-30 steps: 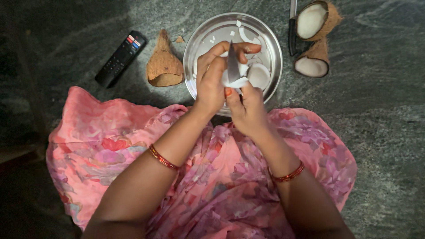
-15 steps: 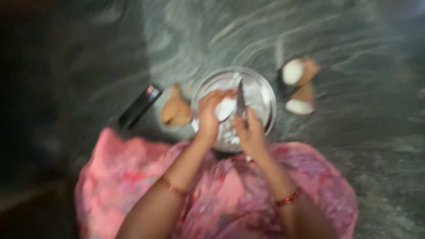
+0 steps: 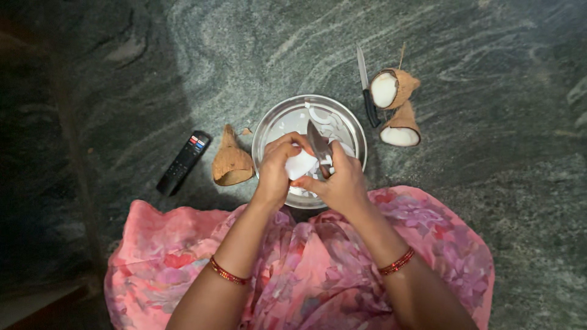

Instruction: The person sits on the floor and uses a knife to slice white coconut meat into small pieces, placing them into a metal plate. The person handles coconut pieces and a knife throughout the clip.

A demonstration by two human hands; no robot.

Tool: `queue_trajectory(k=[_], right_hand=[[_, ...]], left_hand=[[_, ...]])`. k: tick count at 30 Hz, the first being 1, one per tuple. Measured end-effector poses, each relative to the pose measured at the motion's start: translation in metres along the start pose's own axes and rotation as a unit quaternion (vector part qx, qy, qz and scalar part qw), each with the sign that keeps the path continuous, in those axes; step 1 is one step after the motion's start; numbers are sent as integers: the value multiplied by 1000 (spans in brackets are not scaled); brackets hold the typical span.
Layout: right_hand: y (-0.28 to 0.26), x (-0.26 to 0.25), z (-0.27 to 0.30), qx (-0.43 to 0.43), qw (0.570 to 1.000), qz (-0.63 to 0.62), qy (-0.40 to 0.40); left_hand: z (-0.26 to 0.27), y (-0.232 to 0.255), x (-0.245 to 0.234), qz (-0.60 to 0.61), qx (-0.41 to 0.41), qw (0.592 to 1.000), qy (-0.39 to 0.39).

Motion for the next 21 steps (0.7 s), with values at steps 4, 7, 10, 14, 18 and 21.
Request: queue_trajectory(k=[4,7,10,14,18,21], right_hand=[[-7,-3,3,-41,999,-13,14],[-6,-2,2,-26,999,-21,7],[-8,-1,3,-35,998,-49,5],[5,10,8,2,999,-46,-13],[-3,17,15,-71,997,-22,-4],[12,34,19,-4,999,-9,-39]], left_hand=[[-1,-7,2,21,-15,1000,-13],[-1,-17,2,63,-42,997,-14],[0,-27,-2,92,-65,994,-7],[2,-36,-6,104,-77,992,7],[2,-32,3,159,-82,984,15],[3,-25,6,171,-68,983,13]])
Point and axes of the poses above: each hand's wrist, its own z-axis away from the middle knuckle, its own x-axis out of the palm, y = z × x, the point moved 10 cm from there along -z, towards the middle knuckle, and after that the axes turned 3 degrees about -y, right-handed, at the moved point
